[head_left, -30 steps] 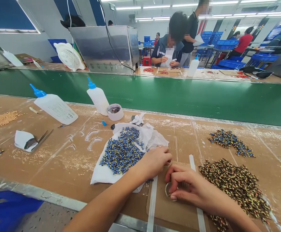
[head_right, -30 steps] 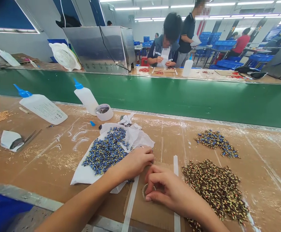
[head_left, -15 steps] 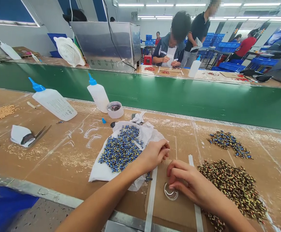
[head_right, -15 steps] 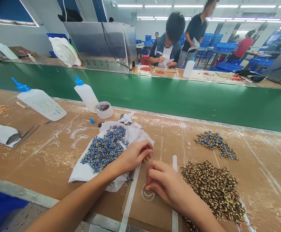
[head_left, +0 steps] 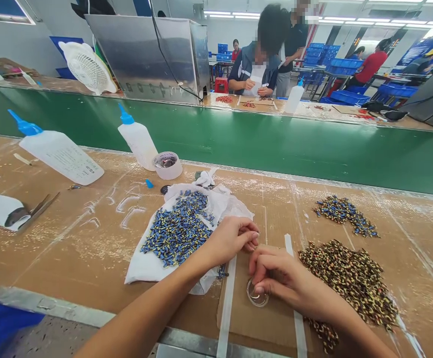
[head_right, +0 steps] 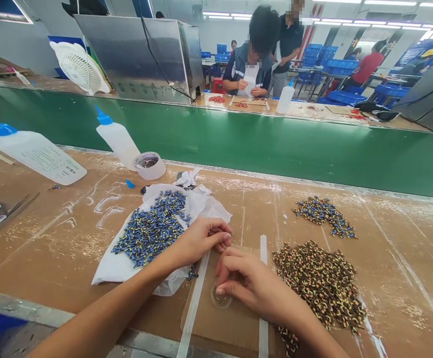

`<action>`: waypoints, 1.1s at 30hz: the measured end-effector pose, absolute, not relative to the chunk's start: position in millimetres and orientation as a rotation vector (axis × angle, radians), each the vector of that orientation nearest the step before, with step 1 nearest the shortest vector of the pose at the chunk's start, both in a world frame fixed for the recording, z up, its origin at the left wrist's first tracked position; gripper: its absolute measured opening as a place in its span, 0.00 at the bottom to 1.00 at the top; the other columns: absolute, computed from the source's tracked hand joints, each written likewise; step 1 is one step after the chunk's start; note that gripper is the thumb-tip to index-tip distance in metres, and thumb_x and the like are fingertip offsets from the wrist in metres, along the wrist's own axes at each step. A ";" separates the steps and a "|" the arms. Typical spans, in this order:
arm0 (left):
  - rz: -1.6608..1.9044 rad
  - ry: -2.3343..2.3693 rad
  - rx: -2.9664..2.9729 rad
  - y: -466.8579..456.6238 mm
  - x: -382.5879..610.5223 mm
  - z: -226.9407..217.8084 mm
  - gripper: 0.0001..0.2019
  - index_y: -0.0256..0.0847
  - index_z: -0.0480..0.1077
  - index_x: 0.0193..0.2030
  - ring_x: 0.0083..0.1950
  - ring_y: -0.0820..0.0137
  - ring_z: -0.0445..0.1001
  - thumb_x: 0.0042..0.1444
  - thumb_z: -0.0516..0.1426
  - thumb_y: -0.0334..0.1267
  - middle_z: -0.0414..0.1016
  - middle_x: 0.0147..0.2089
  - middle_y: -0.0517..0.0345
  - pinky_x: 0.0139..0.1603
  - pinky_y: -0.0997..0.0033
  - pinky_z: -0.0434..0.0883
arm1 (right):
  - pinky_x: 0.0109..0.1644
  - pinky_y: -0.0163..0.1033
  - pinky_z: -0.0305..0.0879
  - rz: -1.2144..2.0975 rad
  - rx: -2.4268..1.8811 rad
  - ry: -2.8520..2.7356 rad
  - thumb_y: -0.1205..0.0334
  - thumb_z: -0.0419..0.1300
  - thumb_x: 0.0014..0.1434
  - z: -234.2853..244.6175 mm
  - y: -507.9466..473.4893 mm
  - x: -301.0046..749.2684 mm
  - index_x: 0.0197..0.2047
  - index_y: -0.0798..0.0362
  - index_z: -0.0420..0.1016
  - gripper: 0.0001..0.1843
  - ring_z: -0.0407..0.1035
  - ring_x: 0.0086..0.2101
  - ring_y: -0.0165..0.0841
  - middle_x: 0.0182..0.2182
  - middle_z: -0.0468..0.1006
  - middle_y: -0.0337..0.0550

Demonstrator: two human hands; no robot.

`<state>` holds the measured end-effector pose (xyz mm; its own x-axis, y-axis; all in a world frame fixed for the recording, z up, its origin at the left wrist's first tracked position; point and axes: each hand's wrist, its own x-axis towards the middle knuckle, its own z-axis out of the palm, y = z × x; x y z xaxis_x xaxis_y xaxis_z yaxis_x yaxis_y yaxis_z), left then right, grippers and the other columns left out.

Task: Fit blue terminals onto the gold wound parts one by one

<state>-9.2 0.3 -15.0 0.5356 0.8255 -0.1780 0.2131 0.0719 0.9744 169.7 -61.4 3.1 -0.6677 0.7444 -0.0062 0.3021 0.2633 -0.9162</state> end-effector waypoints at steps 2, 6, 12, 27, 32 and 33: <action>0.566 0.936 1.458 -0.6 -9.5 -15.8 0.07 0.34 0.71 0.38 0.32 0.69 0.76 0.56 0.55 0.35 0.76 0.32 0.54 0.37 0.69 0.74 | 0.42 0.35 0.60 1.405 -0.979 -2.045 0.62 0.59 0.64 4.3 -60.2 171.8 0.31 0.53 0.69 0.09 0.65 0.36 0.31 0.34 0.72 0.37; 0.549 0.947 1.633 -3.0 -7.8 -17.6 0.07 0.35 0.72 0.38 0.34 0.69 0.76 0.56 0.55 0.32 0.77 0.33 0.54 0.36 0.71 0.72 | 0.38 0.34 0.58 1.464 -1.062 -1.913 0.62 0.60 0.63 4.5 -59.2 176.4 0.32 0.52 0.68 0.08 0.63 0.33 0.30 0.29 0.70 0.34; 0.530 0.937 1.541 -5.6 -0.2 -16.2 0.07 0.33 0.72 0.39 0.31 0.71 0.76 0.54 0.55 0.28 0.77 0.31 0.53 0.34 0.72 0.72 | 0.39 0.35 0.60 1.555 -1.057 -1.800 0.60 0.60 0.62 8.0 -55.2 186.6 0.32 0.52 0.70 0.08 0.65 0.33 0.31 0.29 0.72 0.36; 0.507 0.845 1.372 -10.0 5.0 -22.7 0.05 0.33 0.70 0.38 0.31 0.71 0.76 0.56 0.55 0.31 0.77 0.32 0.51 0.35 0.68 0.75 | 0.37 0.39 0.65 0.750 -1.366 -1.593 0.58 0.60 0.61 -11.4 -43.8 191.2 0.35 0.51 0.73 0.06 0.71 0.33 0.34 0.31 0.78 0.41; 0.502 0.845 1.359 -9.4 4.6 -25.5 0.04 0.33 0.69 0.38 0.30 0.71 0.76 0.56 0.55 0.31 0.77 0.32 0.52 0.35 0.67 0.75 | 0.37 0.39 0.65 0.746 -1.371 -1.638 0.58 0.60 0.61 -9.5 -42.5 189.5 0.34 0.52 0.73 0.07 0.71 0.32 0.34 0.30 0.78 0.40; 0.504 0.844 1.361 -9.5 4.5 -25.4 0.04 0.33 0.69 0.38 0.30 0.71 0.76 0.56 0.55 0.31 0.77 0.31 0.52 0.35 0.68 0.75 | 0.37 0.39 0.65 0.745 -1.375 -1.650 0.58 0.59 0.61 -8.8 -42.4 189.2 0.34 0.52 0.73 0.07 0.71 0.32 0.34 0.30 0.78 0.40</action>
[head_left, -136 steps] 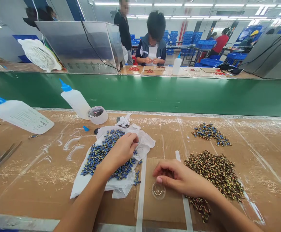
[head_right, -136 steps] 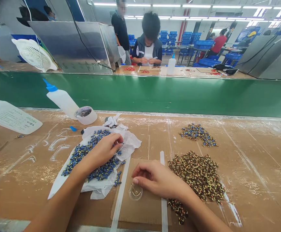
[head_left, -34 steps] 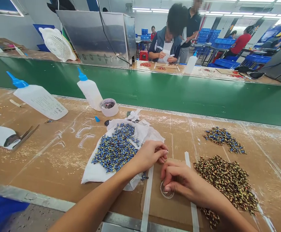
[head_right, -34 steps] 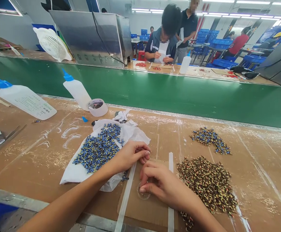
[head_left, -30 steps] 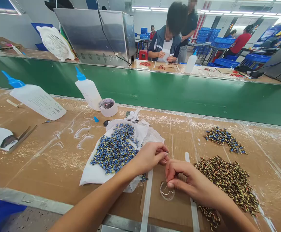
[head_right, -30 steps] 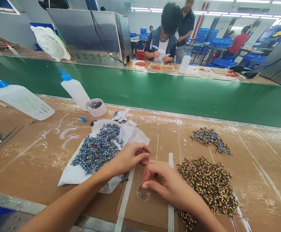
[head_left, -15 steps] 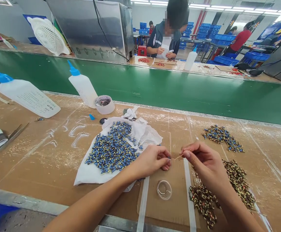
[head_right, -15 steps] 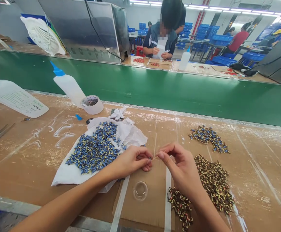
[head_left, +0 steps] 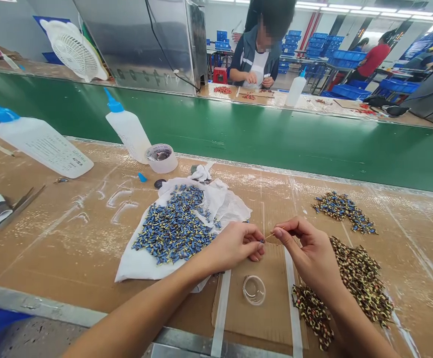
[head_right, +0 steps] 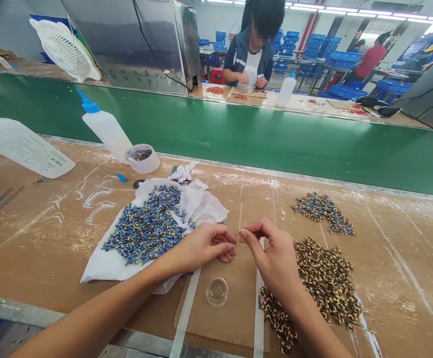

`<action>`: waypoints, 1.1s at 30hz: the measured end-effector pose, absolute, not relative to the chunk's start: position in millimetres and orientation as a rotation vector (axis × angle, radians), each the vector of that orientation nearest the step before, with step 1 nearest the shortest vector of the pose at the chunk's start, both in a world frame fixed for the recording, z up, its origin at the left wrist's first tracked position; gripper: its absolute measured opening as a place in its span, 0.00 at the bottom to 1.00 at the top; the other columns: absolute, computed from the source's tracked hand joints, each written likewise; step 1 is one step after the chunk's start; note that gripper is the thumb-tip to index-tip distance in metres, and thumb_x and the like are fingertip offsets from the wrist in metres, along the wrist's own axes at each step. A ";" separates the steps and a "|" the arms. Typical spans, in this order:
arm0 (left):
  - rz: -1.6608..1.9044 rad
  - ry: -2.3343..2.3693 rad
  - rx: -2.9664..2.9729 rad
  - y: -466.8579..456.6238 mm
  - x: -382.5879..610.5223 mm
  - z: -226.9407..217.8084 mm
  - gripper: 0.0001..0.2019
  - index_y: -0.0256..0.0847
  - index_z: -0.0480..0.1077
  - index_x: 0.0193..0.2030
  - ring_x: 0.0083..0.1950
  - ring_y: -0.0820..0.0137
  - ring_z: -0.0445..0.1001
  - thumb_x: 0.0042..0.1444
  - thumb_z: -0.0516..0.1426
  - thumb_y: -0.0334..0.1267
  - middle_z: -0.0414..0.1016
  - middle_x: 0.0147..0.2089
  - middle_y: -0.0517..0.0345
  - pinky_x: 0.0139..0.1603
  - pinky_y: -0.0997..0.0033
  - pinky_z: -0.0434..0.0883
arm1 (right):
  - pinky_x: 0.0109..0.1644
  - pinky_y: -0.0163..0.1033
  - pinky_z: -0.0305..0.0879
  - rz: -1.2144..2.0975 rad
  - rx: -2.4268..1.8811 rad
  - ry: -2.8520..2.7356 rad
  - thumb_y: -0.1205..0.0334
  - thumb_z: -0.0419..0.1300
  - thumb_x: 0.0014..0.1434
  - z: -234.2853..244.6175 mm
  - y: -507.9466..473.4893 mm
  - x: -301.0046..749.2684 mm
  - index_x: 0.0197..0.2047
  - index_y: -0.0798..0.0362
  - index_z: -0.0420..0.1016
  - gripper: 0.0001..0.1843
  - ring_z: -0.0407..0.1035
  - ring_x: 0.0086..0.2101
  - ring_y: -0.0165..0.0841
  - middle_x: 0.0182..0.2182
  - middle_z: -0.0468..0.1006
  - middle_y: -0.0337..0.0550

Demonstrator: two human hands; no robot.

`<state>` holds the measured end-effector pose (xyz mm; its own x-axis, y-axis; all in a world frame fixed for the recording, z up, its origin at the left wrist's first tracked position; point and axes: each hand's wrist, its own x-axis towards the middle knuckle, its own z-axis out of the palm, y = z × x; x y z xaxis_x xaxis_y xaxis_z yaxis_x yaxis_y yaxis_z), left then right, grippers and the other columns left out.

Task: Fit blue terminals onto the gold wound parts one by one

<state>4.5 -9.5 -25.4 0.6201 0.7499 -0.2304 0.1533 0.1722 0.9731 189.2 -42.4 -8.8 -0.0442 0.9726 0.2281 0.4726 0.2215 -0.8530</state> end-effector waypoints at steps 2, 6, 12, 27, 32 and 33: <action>0.509 0.841 1.365 -9.8 4.3 -25.0 0.04 0.33 0.69 0.37 0.30 0.72 0.76 0.56 0.55 0.31 0.77 0.31 0.53 0.35 0.68 0.75 | 0.37 0.39 0.64 0.741 -1.382 -1.672 0.58 0.59 0.61 -7.5 -42.6 188.6 0.34 0.52 0.73 0.07 0.71 0.32 0.34 0.30 0.78 0.40; 0.505 0.840 1.374 -10.1 4.2 -24.1 0.03 0.33 0.69 0.37 0.30 0.72 0.75 0.56 0.55 0.31 0.76 0.31 0.53 0.34 0.68 0.75 | 0.36 0.38 0.64 0.749 -1.384 -1.690 0.58 0.59 0.61 -6.0 -43.6 187.8 0.33 0.52 0.73 0.08 0.71 0.31 0.34 0.30 0.78 0.41; 0.499 0.833 1.382 -10.1 4.7 -21.9 0.04 0.33 0.69 0.37 0.31 0.71 0.76 0.57 0.54 0.30 0.76 0.32 0.52 0.35 0.68 0.75 | 0.35 0.37 0.62 0.718 -1.364 -1.753 0.59 0.59 0.62 -6.0 -44.5 185.9 0.34 0.52 0.73 0.07 0.69 0.30 0.33 0.29 0.77 0.40; 0.500 0.826 1.429 -10.2 3.1 -20.8 0.04 0.34 0.69 0.38 0.32 0.71 0.75 0.57 0.54 0.31 0.77 0.34 0.52 0.36 0.68 0.74 | 0.36 0.37 0.63 0.644 -1.296 -1.837 0.63 0.57 0.63 -6.4 -45.2 184.6 0.35 0.52 0.71 0.05 0.70 0.31 0.33 0.31 0.77 0.41; 0.501 0.803 1.480 -10.1 2.1 -21.7 0.05 0.35 0.70 0.36 0.33 0.72 0.75 0.58 0.53 0.30 0.76 0.34 0.54 0.37 0.70 0.73 | 0.36 0.38 0.63 0.652 -1.283 -1.867 0.62 0.56 0.64 -7.0 -45.9 185.0 0.34 0.51 0.71 0.06 0.70 0.32 0.34 0.31 0.77 0.42; 0.502 0.801 1.484 -10.0 2.0 -21.9 0.05 0.35 0.70 0.36 0.33 0.72 0.75 0.58 0.53 0.30 0.76 0.34 0.55 0.37 0.70 0.73 | 0.37 0.38 0.63 0.657 -1.275 -1.867 0.62 0.56 0.64 -7.0 -46.0 184.9 0.34 0.51 0.71 0.06 0.70 0.32 0.34 0.31 0.77 0.42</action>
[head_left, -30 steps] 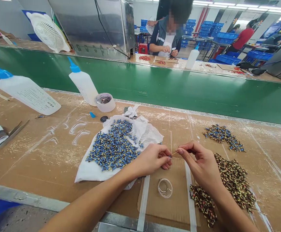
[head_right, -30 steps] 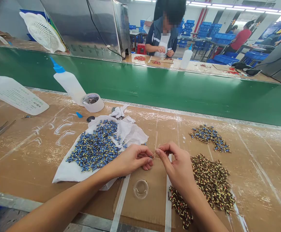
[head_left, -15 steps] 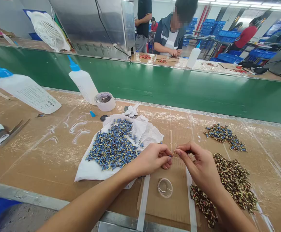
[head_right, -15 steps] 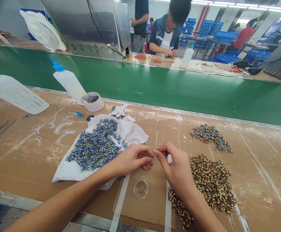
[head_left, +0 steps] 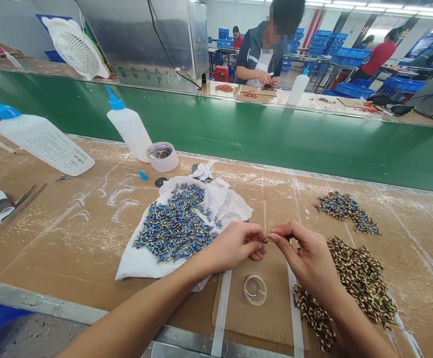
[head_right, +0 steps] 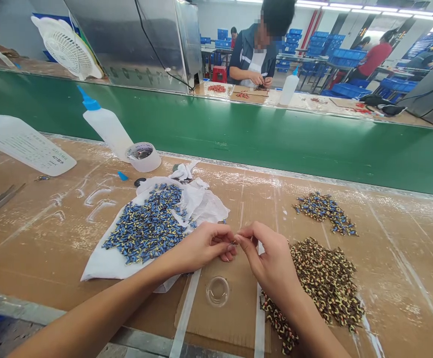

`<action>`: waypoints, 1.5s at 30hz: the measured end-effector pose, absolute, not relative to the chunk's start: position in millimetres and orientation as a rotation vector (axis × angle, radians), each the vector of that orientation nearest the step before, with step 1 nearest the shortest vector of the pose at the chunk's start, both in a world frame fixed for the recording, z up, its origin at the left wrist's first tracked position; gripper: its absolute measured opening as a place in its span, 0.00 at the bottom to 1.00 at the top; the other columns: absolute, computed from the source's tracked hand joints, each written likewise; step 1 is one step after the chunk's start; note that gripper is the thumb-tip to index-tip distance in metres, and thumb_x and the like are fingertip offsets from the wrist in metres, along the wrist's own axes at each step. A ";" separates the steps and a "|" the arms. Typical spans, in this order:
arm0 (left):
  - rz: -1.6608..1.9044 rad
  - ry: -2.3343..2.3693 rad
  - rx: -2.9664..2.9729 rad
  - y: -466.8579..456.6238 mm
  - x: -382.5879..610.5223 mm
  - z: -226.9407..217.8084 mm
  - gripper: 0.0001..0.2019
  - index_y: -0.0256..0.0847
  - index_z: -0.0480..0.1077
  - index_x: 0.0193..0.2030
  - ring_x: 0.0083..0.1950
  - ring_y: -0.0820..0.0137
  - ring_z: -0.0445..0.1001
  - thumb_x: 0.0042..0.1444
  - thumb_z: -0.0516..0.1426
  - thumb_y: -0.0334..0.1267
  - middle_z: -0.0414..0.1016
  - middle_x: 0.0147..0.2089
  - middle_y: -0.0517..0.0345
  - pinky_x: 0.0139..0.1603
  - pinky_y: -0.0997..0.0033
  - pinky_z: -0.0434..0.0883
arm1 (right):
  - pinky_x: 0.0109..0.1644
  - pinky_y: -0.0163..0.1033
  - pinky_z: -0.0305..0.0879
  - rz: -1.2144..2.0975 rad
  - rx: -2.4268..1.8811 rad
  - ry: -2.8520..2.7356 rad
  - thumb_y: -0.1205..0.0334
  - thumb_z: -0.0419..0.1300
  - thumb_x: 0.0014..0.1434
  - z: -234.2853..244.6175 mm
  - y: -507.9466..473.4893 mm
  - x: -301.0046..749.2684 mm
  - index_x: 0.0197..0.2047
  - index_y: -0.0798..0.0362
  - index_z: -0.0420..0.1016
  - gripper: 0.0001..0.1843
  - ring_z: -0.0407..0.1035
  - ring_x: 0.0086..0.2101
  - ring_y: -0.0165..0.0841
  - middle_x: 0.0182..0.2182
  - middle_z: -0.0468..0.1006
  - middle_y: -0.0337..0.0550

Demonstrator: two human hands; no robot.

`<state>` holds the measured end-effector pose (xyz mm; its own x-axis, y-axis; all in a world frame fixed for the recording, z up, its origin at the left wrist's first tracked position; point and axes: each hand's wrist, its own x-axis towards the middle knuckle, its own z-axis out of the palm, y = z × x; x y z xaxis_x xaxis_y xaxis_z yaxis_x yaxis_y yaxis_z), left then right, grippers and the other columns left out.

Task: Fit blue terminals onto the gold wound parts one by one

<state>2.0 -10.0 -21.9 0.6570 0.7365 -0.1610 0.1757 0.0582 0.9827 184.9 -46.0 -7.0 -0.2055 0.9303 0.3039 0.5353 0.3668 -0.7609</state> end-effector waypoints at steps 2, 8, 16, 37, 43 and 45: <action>0.509 0.801 1.484 -9.9 2.0 -22.4 0.05 0.35 0.70 0.36 0.33 0.72 0.75 0.58 0.53 0.31 0.76 0.33 0.55 0.37 0.70 0.73 | 0.37 0.38 0.63 0.640 -1.274 -1.867 0.62 0.56 0.64 -7.1 -46.4 184.3 0.35 0.51 0.71 0.06 0.69 0.32 0.34 0.31 0.77 0.42; 0.519 0.788 1.474 -10.1 1.5 -23.4 0.05 0.35 0.71 0.36 0.32 0.72 0.75 0.58 0.53 0.30 0.75 0.32 0.56 0.37 0.70 0.73 | 0.33 0.37 0.62 0.652 -1.303 -1.864 0.62 0.57 0.63 -6.3 -47.6 183.1 0.33 0.52 0.71 0.07 0.67 0.28 0.32 0.28 0.76 0.40; 0.491 0.803 1.428 -9.5 1.4 -18.7 0.04 0.36 0.70 0.37 0.31 0.72 0.74 0.58 0.55 0.32 0.76 0.31 0.56 0.37 0.70 0.72 | 0.39 0.39 0.66 1.133 -1.117 -1.709 0.58 0.59 0.62 15.7 -50.2 198.3 0.34 0.51 0.73 0.07 0.70 0.36 0.36 0.34 0.76 0.44; 0.500 0.840 1.509 0.0 -3.2 -12.0 0.06 0.36 0.72 0.38 0.32 0.73 0.71 0.56 0.55 0.33 0.73 0.31 0.58 0.35 0.73 0.70 | 0.33 0.34 0.62 1.289 -1.010 -2.225 0.64 0.62 0.60 18.2 -58.0 180.6 0.43 0.46 0.77 0.08 0.65 0.28 0.29 0.28 0.72 0.35; 0.492 0.876 1.434 0.8 -3.0 -11.6 0.07 0.35 0.70 0.39 0.32 0.72 0.72 0.57 0.55 0.36 0.74 0.32 0.55 0.35 0.72 0.71 | 0.35 0.38 0.63 0.793 -1.626 -1.932 0.63 0.54 0.64 15.3 -33.8 243.3 0.39 0.50 0.76 0.09 0.70 0.32 0.33 0.33 0.78 0.41; 0.492 0.885 1.428 0.2 -2.9 -13.7 0.07 0.35 0.69 0.39 0.32 0.73 0.72 0.58 0.55 0.36 0.74 0.33 0.55 0.34 0.73 0.71 | 0.35 0.39 0.63 0.693 -1.811 -1.899 0.64 0.55 0.60 8.0 -25.7 268.7 0.35 0.51 0.76 0.08 0.71 0.31 0.35 0.30 0.78 0.42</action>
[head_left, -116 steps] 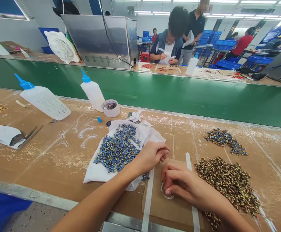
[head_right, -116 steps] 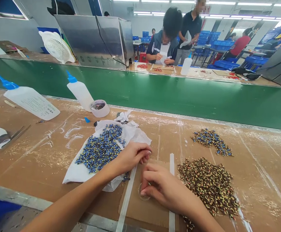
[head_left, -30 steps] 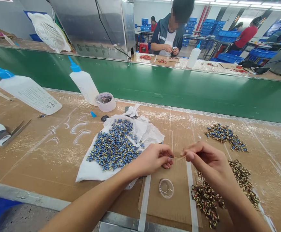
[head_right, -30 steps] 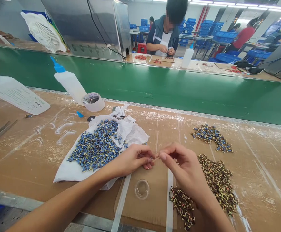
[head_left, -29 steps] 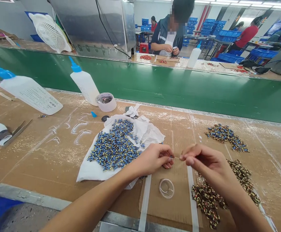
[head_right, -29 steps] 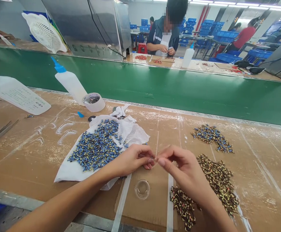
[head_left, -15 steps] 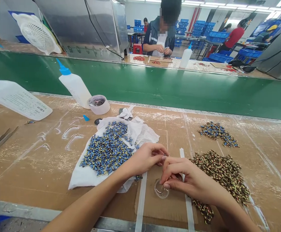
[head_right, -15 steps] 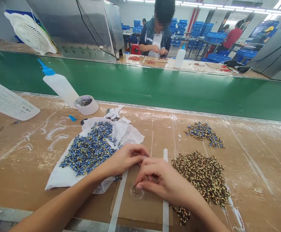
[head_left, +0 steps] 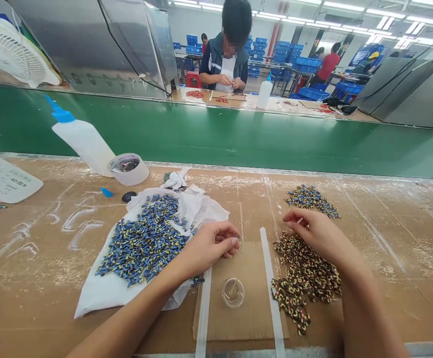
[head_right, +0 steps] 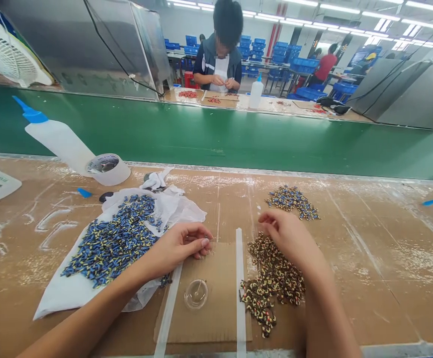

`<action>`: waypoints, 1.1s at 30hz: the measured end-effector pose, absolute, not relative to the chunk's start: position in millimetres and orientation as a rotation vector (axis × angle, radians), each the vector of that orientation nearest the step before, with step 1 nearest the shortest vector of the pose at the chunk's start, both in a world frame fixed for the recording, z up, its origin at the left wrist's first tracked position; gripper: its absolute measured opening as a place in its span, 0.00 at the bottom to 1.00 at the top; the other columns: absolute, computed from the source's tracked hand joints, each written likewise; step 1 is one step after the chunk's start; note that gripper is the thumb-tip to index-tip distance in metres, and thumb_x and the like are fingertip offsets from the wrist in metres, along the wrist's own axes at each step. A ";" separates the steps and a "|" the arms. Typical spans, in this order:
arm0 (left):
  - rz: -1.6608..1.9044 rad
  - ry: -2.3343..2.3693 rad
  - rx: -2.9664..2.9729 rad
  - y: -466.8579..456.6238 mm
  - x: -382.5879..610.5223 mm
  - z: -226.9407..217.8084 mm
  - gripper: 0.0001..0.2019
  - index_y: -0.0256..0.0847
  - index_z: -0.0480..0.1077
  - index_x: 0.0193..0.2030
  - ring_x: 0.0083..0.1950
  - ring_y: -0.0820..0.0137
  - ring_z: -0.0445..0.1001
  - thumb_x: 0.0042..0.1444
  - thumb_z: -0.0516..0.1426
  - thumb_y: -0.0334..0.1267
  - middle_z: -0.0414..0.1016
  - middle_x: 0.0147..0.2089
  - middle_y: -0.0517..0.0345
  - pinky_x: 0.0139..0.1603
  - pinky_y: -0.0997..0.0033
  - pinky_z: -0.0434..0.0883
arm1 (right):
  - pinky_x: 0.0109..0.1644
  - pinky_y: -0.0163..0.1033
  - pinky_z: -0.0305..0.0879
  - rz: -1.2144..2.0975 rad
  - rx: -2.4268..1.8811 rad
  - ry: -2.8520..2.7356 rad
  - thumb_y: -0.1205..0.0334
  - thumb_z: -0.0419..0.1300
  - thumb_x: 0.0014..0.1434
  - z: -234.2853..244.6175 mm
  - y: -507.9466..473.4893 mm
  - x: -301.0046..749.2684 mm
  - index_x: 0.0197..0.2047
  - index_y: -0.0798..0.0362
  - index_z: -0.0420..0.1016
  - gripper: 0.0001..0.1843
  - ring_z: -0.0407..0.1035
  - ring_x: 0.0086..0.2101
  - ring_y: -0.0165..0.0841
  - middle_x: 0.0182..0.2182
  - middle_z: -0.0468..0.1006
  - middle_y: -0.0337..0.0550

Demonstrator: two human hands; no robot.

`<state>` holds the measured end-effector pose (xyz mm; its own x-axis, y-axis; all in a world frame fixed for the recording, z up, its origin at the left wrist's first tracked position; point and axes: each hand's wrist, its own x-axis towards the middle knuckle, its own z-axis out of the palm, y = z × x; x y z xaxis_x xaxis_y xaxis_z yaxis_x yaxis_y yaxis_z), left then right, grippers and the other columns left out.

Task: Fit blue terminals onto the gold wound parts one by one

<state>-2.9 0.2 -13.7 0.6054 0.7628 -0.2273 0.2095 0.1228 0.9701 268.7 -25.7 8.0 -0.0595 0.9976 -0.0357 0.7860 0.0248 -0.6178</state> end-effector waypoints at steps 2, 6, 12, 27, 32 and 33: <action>0.496 0.894 1.433 -0.5 -2.7 -15.3 0.07 0.36 0.69 0.39 0.32 0.73 0.72 0.58 0.55 0.37 0.74 0.33 0.55 0.34 0.73 0.71 | 0.36 0.40 0.63 0.755 -1.840 -1.950 0.65 0.57 0.57 0.5 -21.0 284.0 0.34 0.51 0.76 0.06 0.72 0.32 0.37 0.29 0.79 0.41; 0.505 0.892 1.447 -1.2 -2.5 -15.0 0.07 0.36 0.69 0.39 0.32 0.74 0.71 0.58 0.55 0.37 0.74 0.33 0.55 0.33 0.74 0.70 | 0.34 0.38 0.62 0.781 -1.840 -2.016 0.67 0.57 0.54 -10.3 -18.4 281.6 0.32 0.50 0.75 0.06 0.71 0.31 0.36 0.28 0.78 0.40; 0.525 0.892 1.470 -1.7 -4.2 -10.7 0.07 0.36 0.70 0.39 0.33 0.73 0.71 0.57 0.55 0.36 0.75 0.34 0.55 0.34 0.73 0.70 | 0.34 0.39 0.62 0.557 -1.902 -2.057 0.67 0.56 0.55 -22.5 -13.5 268.2 0.29 0.52 0.74 0.06 0.71 0.31 0.37 0.29 0.77 0.43; 0.560 0.894 1.511 -3.9 -5.8 -3.7 0.06 0.35 0.72 0.37 0.33 0.72 0.71 0.56 0.57 0.36 0.74 0.32 0.57 0.33 0.74 0.68 | 0.34 0.39 0.61 0.367 -1.882 -2.037 0.65 0.51 0.59 -36.8 -6.3 271.6 0.35 0.53 0.72 0.09 0.70 0.32 0.39 0.30 0.77 0.46; 0.571 0.908 1.514 -4.6 -6.1 -2.8 0.07 0.36 0.73 0.39 0.34 0.72 0.71 0.56 0.56 0.36 0.74 0.33 0.56 0.34 0.74 0.68 | 0.33 0.39 0.60 0.650 -1.645 -1.864 0.57 0.53 0.61 -19.9 -9.9 262.4 0.34 0.52 0.75 0.12 0.68 0.30 0.37 0.28 0.76 0.43; 0.577 0.916 1.518 -5.1 -5.6 -2.3 0.08 0.36 0.73 0.39 0.34 0.71 0.71 0.56 0.56 0.36 0.74 0.33 0.56 0.35 0.73 0.68 | 0.31 0.38 0.59 0.742 -1.587 -1.798 0.55 0.54 0.61 -16.6 -11.1 257.4 0.35 0.52 0.75 0.12 0.67 0.29 0.36 0.27 0.75 0.42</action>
<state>-5.6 -5.1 -2.3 0.5650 0.8121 -0.1455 0.2200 0.0217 0.9753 257.4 -11.1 -16.6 -0.0851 0.9927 0.0851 0.6440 0.1199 -0.7556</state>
